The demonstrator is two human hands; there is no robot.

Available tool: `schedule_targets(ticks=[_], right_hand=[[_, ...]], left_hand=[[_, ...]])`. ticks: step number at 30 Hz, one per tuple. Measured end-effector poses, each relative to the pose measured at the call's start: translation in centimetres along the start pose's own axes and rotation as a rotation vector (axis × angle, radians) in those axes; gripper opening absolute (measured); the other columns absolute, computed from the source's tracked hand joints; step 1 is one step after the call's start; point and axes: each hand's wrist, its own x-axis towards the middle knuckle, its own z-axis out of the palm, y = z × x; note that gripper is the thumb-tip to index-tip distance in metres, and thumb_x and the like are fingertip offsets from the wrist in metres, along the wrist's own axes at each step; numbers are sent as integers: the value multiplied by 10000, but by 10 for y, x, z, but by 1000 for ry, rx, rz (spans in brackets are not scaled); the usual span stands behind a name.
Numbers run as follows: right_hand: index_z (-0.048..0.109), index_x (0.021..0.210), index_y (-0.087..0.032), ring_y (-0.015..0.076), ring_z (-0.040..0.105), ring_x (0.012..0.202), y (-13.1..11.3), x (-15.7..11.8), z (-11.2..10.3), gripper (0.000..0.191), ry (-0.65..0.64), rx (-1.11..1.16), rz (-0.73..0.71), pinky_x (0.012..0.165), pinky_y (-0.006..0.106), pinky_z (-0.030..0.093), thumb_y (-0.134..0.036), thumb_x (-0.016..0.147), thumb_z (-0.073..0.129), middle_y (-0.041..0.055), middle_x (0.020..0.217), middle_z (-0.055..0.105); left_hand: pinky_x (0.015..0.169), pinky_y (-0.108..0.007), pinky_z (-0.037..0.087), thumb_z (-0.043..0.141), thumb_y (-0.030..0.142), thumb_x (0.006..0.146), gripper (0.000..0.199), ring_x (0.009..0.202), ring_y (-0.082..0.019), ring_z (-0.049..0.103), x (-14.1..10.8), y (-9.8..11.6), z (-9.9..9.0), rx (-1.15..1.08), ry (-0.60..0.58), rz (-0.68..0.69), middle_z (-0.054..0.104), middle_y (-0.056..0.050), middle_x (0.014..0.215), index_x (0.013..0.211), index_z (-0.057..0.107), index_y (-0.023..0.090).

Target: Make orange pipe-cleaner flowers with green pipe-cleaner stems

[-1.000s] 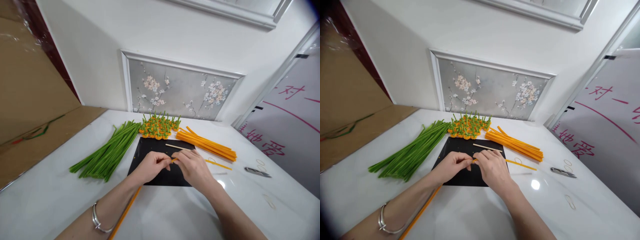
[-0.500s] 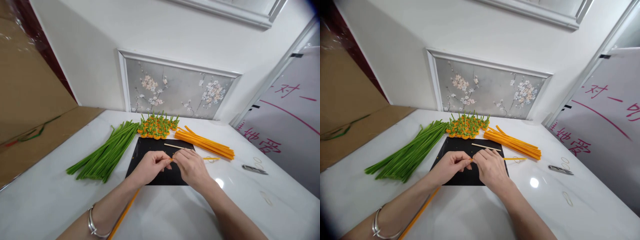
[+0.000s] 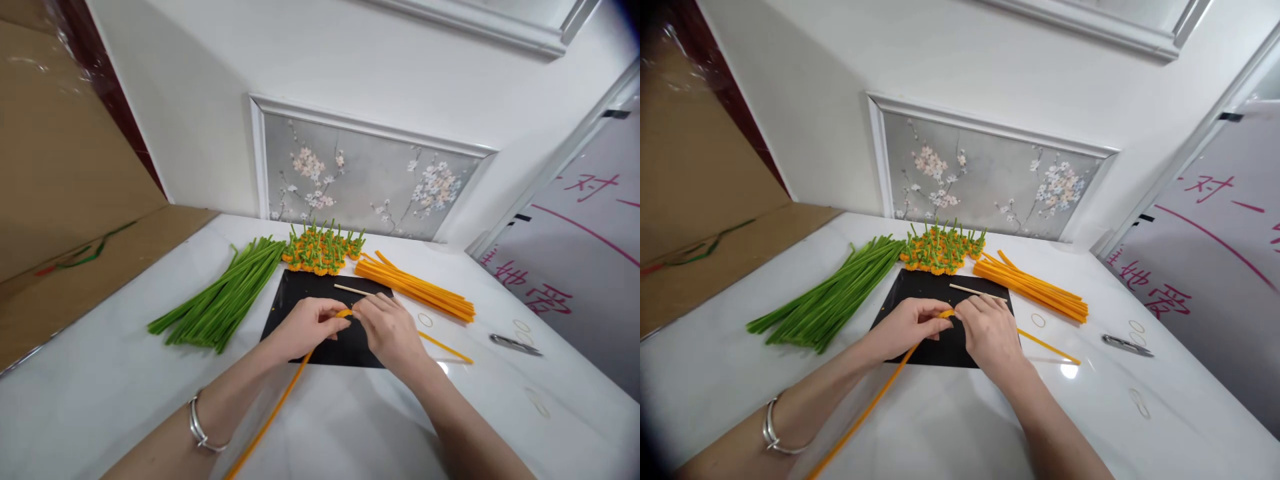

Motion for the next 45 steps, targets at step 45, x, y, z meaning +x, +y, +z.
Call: schedule_targets(ticks=[45], right_hand=[[619,959,-206,153,625,837,4,-3,-6,185,-8,237,-53,723,255,471,-195,950,435,49,911,663]], left_hand=[[573,-194,449,488,193,836,216,597,-114,603,-5,11,2,200,68,96,709,-18,759,820,700,156]])
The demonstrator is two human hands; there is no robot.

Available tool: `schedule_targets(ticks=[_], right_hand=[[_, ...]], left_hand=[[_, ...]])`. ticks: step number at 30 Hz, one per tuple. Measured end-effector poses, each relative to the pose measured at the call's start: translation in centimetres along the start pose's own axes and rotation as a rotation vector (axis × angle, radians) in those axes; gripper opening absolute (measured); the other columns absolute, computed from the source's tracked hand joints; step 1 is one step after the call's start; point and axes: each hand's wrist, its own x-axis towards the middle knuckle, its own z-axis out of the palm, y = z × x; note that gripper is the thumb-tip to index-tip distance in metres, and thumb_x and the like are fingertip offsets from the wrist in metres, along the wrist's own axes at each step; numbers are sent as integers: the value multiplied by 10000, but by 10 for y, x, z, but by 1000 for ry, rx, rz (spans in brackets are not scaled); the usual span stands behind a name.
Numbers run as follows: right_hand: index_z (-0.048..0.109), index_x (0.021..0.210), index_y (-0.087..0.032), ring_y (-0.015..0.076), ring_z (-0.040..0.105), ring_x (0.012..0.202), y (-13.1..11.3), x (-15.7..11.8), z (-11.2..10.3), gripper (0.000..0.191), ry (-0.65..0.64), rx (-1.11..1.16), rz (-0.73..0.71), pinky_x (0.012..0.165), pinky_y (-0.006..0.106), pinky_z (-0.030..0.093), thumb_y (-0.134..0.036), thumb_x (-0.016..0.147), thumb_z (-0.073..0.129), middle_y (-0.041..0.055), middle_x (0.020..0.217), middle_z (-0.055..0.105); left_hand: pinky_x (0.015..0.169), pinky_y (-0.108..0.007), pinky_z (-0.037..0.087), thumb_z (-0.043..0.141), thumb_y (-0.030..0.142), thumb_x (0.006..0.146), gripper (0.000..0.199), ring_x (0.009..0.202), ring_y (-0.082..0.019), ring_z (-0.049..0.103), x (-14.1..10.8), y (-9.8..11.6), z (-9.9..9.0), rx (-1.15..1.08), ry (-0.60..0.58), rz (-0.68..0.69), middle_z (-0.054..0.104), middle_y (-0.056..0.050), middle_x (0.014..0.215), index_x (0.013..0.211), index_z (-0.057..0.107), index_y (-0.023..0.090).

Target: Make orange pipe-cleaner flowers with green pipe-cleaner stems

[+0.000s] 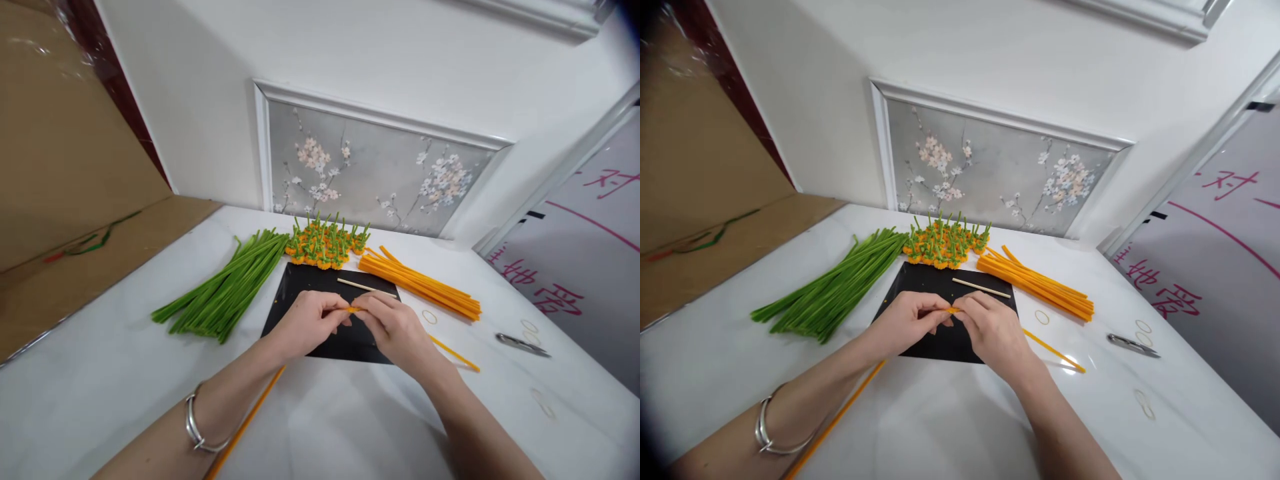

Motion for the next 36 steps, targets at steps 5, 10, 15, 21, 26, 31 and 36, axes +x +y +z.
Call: schedule_targets(ticks=[5,10,15,21,26,31,36], right_hand=[[599,852,-207,135,594,692,-4,-2,0,200,-135,-53,70,641,236,445,-226,953,428,20,778,600],[579,849,-211,126,599,709,-6,-2,-2,170,-139,-32,94,646,220,431,-179,930,433,12,799,599],[592,860,-215,130,606,720,-5,-3,-3,173,-133,-69,80,624,220,409,-168,922,437,12,804,614],[613,846,-217,129,581,667,-7,-3,-4,193,-129,-163,49,560,233,343,-176,920,439,7,765,620],[589,769,-198,135,529,612,-12,-2,-3,209,-61,-241,3,558,259,301,-149,899,431,16,699,593],[545,703,-190,141,492,615,-14,-2,1,197,-9,-319,-31,585,278,292,-93,845,450,15,669,571],[532,683,-187,149,466,608,-17,-2,8,188,41,-380,-48,586,293,274,-68,807,459,25,648,558]], left_hand=[[556,-212,376,475,141,828,232,550,-113,582,-4,4,4,301,44,57,682,-3,659,794,701,177],[581,-237,344,462,153,855,239,599,-134,575,-5,6,5,512,71,175,671,-23,671,741,672,171],[576,-242,332,464,131,840,237,597,-139,576,-5,4,5,529,65,177,662,-22,652,725,667,174],[575,-241,328,464,131,831,241,581,-133,566,-5,3,6,490,59,162,662,-22,651,732,678,179],[536,-240,282,470,134,810,231,525,-113,484,-5,5,8,444,66,137,585,0,572,660,643,172],[521,-237,254,467,123,782,231,515,-99,400,-5,7,8,397,93,136,487,22,530,580,573,161],[503,-226,244,476,134,768,222,509,-87,352,-5,9,9,335,103,100,429,38,513,557,541,154]])
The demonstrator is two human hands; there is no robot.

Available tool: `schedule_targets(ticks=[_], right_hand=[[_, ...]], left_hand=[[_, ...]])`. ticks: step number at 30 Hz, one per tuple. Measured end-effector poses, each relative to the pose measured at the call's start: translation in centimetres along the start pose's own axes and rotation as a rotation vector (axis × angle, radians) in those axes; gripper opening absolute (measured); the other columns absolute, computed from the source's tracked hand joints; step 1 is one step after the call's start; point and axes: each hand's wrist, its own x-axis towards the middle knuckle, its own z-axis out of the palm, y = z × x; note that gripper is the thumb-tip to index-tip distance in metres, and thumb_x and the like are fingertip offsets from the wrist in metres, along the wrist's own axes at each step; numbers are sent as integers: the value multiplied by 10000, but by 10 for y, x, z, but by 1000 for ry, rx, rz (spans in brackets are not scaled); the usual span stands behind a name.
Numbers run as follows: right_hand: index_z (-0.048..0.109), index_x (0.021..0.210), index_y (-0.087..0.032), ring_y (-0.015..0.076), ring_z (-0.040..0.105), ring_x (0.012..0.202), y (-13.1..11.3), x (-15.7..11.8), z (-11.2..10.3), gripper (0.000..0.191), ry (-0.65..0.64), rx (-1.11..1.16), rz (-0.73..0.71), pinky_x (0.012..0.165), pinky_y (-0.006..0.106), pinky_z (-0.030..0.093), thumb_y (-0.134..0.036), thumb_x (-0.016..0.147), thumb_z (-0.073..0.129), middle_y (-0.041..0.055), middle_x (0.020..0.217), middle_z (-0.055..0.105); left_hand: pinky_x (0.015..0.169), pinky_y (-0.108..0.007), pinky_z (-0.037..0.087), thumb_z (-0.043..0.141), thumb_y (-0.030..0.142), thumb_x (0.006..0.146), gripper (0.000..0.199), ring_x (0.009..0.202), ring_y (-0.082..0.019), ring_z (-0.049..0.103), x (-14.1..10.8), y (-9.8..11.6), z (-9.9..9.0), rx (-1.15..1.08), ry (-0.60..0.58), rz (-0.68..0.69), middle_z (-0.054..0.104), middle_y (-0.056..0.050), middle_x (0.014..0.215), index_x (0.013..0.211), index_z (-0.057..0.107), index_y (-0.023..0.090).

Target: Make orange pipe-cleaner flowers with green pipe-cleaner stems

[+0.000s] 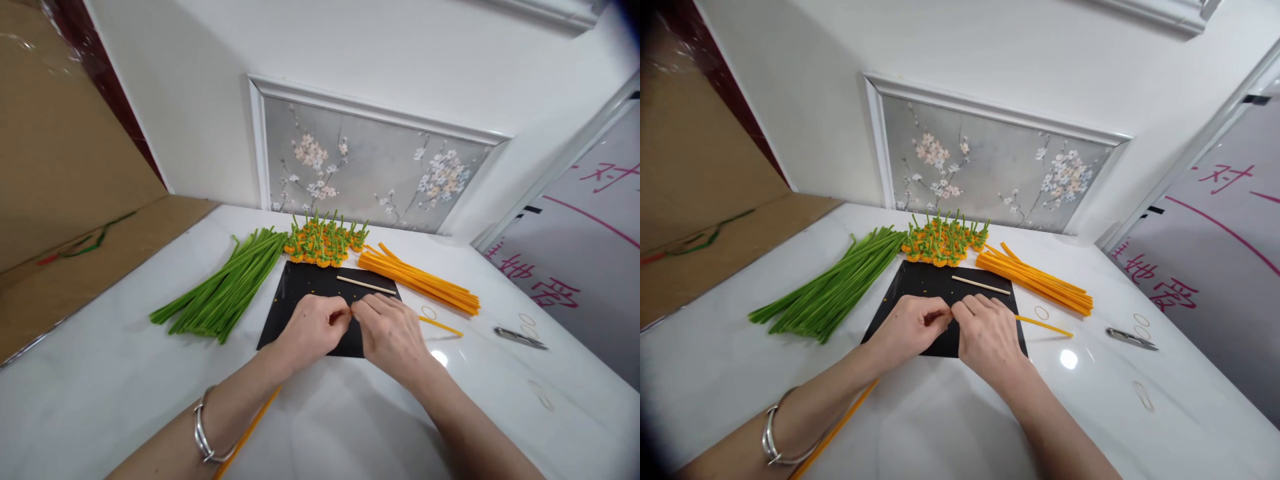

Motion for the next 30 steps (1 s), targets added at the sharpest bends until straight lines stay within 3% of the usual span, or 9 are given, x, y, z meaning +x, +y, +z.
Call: schedule_targets(ticks=[5,9,11,18,25,30], right_hand=[[545,682,-190,151,486,604,1,1,0,211,7,13,33,584,290,299,-86,839,451,23,639,562],[606,913,-203,148,582,699,12,2,-5,183,-58,178,38,617,251,389,-166,931,428,32,797,642],[588,1047,-203,155,615,766,17,2,-7,189,-82,240,16,647,245,432,-198,952,425,50,891,663],[609,976,-183,155,622,739,21,3,-8,214,-66,294,2,661,241,461,-215,972,397,61,827,656],[618,869,-209,134,601,712,21,2,-6,206,-88,318,71,647,220,417,-198,951,430,25,779,638],[585,797,-208,130,574,640,21,2,-5,226,-159,332,152,592,219,364,-251,953,426,1,711,624]], left_hand=[[504,-205,303,504,174,764,185,512,-89,399,1,0,0,-179,-5,-111,492,29,528,604,595,150],[536,-205,412,537,290,804,184,551,-98,504,4,-7,-7,-574,-192,-222,610,-10,673,749,632,143],[520,-201,405,560,329,808,207,558,-95,501,5,-10,-12,-646,-272,-243,620,-16,703,787,634,137],[690,-235,424,609,241,785,119,716,-123,545,6,-4,-20,-584,-319,-145,605,-3,752,840,627,137],[605,-218,365,457,254,896,246,627,-113,530,7,-10,-12,-213,-162,-18,604,15,663,751,635,163],[610,-222,348,409,224,921,282,631,-108,526,6,-18,-9,-80,-134,128,582,22,663,706,583,168]])
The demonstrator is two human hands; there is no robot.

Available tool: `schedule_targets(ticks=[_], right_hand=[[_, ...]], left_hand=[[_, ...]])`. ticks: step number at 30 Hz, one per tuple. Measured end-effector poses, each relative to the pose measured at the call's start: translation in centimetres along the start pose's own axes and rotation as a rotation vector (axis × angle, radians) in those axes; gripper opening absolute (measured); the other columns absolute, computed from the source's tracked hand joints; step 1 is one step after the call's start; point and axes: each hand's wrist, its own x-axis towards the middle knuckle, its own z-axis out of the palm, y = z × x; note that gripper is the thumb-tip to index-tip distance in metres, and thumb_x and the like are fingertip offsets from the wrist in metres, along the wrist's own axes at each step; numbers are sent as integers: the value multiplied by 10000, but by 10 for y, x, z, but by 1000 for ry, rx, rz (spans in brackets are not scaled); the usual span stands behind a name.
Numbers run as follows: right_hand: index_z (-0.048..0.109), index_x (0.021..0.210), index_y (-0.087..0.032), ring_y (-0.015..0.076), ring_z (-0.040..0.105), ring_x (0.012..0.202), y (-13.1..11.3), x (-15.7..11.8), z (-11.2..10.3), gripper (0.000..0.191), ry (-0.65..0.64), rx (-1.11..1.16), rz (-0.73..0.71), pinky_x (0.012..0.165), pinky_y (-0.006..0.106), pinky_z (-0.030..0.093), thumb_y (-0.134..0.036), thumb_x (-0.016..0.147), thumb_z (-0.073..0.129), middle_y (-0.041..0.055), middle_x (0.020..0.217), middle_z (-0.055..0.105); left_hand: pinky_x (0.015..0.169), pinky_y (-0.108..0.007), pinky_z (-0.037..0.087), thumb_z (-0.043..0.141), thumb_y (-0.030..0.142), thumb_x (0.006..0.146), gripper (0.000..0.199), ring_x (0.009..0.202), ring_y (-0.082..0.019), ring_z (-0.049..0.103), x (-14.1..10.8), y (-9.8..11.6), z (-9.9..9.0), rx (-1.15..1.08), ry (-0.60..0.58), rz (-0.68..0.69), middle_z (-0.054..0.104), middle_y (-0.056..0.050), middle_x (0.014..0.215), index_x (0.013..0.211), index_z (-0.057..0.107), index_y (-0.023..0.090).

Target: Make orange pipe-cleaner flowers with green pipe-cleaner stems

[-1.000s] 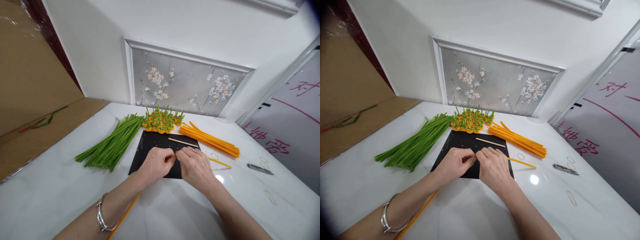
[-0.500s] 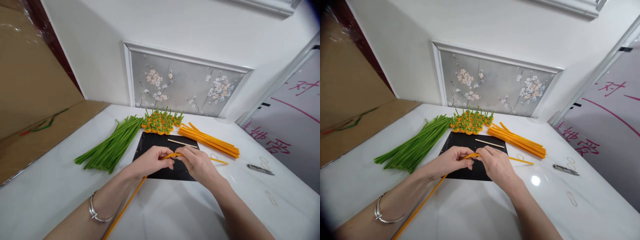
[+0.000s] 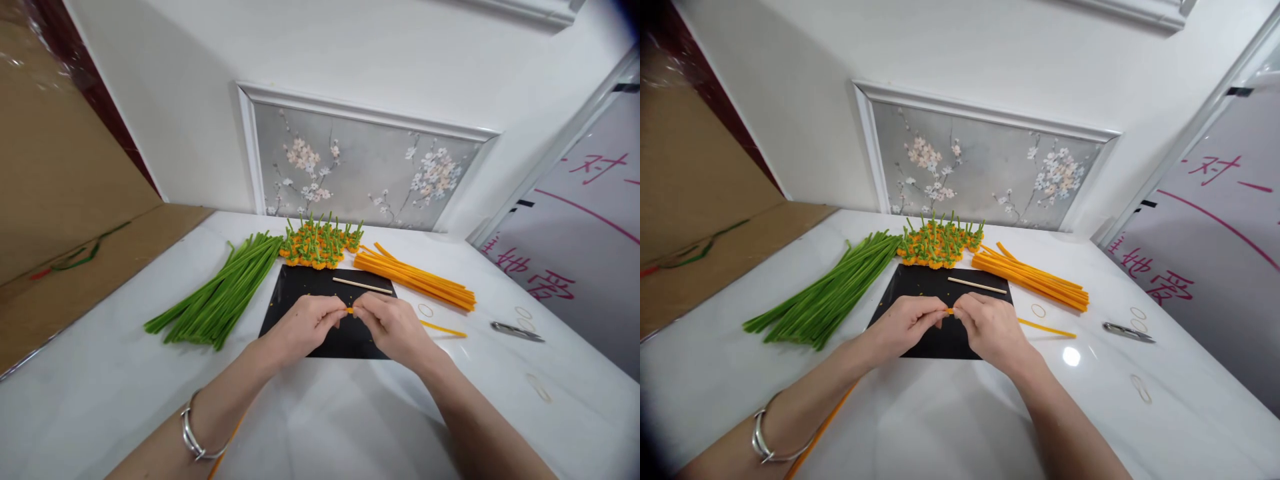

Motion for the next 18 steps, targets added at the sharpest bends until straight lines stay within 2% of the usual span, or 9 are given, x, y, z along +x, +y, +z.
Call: schedule_targets(ticks=[4,8,14,18], right_hand=[[573,775,-203,133,564,601,-1,1,-1,255,-48,-11,52,555,225,327,-264,956,403,-2,673,620],[583,772,-205,130,558,583,-1,1,-2,245,-29,8,57,550,232,340,-261,950,424,-11,658,617],[642,886,-210,142,619,787,6,2,-2,207,52,142,-135,710,241,448,-180,940,445,27,861,691],[651,872,-189,157,609,783,9,3,-1,221,97,87,-214,757,289,464,-153,938,444,44,855,700]], left_hand=[[597,-220,344,387,202,922,280,612,-102,509,-1,0,2,-16,-22,-5,557,30,654,703,558,169],[615,-216,370,416,224,908,289,642,-107,532,0,4,0,-144,-30,-89,608,13,683,697,603,160],[499,-207,356,599,336,793,229,528,-84,442,2,5,-4,-549,-102,-324,600,-1,651,744,678,127],[457,-186,285,653,361,750,246,504,-56,389,2,6,-2,-728,-102,-467,584,0,648,706,656,120]])
